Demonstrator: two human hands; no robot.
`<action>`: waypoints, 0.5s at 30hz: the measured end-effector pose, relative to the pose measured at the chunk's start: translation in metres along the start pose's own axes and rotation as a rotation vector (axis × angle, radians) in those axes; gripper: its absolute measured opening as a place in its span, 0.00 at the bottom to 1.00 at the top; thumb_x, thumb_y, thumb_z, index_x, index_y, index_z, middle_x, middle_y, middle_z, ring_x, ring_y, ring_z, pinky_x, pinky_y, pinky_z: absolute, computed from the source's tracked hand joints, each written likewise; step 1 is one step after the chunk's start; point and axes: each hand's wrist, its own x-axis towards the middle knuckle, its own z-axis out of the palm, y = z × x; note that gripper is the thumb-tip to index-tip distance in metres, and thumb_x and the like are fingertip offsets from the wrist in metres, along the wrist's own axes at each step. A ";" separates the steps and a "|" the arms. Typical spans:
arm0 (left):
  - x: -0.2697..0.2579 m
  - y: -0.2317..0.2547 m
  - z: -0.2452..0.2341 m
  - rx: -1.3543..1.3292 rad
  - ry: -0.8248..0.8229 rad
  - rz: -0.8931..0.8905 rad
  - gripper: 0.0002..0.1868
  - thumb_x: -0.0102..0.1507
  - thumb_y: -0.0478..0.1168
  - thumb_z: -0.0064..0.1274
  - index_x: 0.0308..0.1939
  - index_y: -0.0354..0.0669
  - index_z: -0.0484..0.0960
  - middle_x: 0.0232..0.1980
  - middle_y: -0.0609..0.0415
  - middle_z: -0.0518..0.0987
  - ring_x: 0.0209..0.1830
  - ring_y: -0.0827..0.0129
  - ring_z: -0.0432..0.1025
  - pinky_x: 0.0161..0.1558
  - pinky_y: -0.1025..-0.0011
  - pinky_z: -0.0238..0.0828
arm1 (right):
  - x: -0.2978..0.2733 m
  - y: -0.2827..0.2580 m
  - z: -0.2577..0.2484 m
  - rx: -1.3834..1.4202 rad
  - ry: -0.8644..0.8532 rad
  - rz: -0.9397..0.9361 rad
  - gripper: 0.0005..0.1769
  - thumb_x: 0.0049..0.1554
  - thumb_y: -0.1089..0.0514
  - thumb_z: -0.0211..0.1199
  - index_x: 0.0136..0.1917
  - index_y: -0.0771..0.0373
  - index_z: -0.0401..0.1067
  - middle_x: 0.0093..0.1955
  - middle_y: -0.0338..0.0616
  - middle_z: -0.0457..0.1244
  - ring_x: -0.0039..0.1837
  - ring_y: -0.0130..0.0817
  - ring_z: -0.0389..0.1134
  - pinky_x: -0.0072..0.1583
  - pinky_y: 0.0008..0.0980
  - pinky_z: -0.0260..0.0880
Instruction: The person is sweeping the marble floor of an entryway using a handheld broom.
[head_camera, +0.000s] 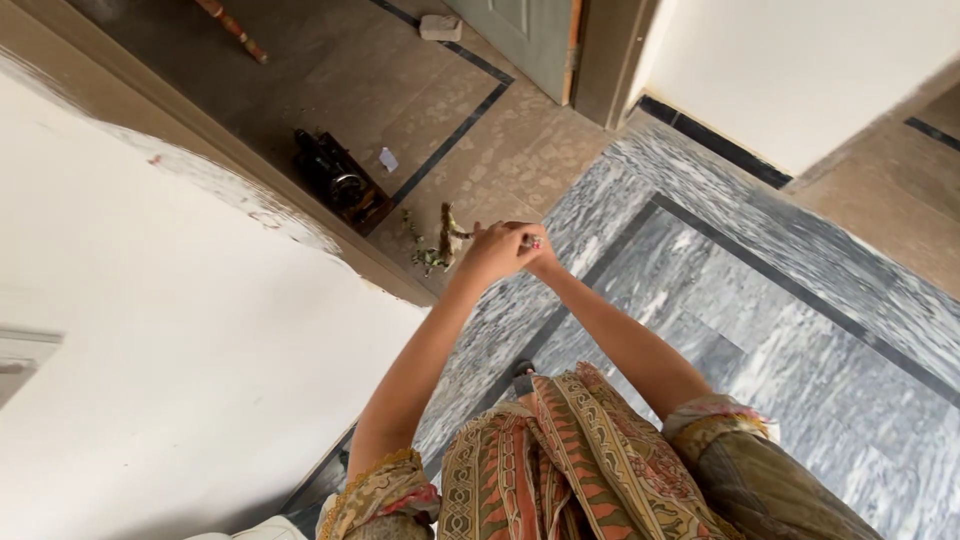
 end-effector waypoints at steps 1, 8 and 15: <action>0.003 -0.020 -0.006 0.001 0.001 -0.013 0.27 0.64 0.59 0.53 0.65 0.61 0.75 0.52 0.52 0.85 0.60 0.50 0.74 0.71 0.28 0.43 | 0.007 -0.021 0.023 0.005 -0.011 0.004 0.17 0.55 0.63 0.65 0.58 0.59 0.72 0.55 0.40 0.69 0.54 0.26 0.70 0.54 0.31 0.74; 0.014 -0.122 -0.007 -0.085 -0.190 -0.116 0.32 0.65 0.53 0.51 0.74 0.63 0.66 0.62 0.54 0.80 0.60 0.53 0.75 0.65 0.38 0.60 | 0.095 0.029 0.078 0.374 -0.073 0.331 0.13 0.60 0.60 0.60 0.55 0.71 0.71 0.53 0.52 0.68 0.51 0.40 0.70 0.53 0.41 0.76; 0.002 -0.166 0.024 -0.042 -0.241 -0.209 0.24 0.69 0.43 0.44 0.71 0.57 0.68 0.63 0.51 0.78 0.63 0.51 0.72 0.67 0.34 0.52 | 0.037 0.021 0.077 -0.653 -0.159 0.006 0.08 0.57 0.57 0.67 0.48 0.63 0.77 0.36 0.48 0.67 0.39 0.35 0.67 0.42 0.41 0.68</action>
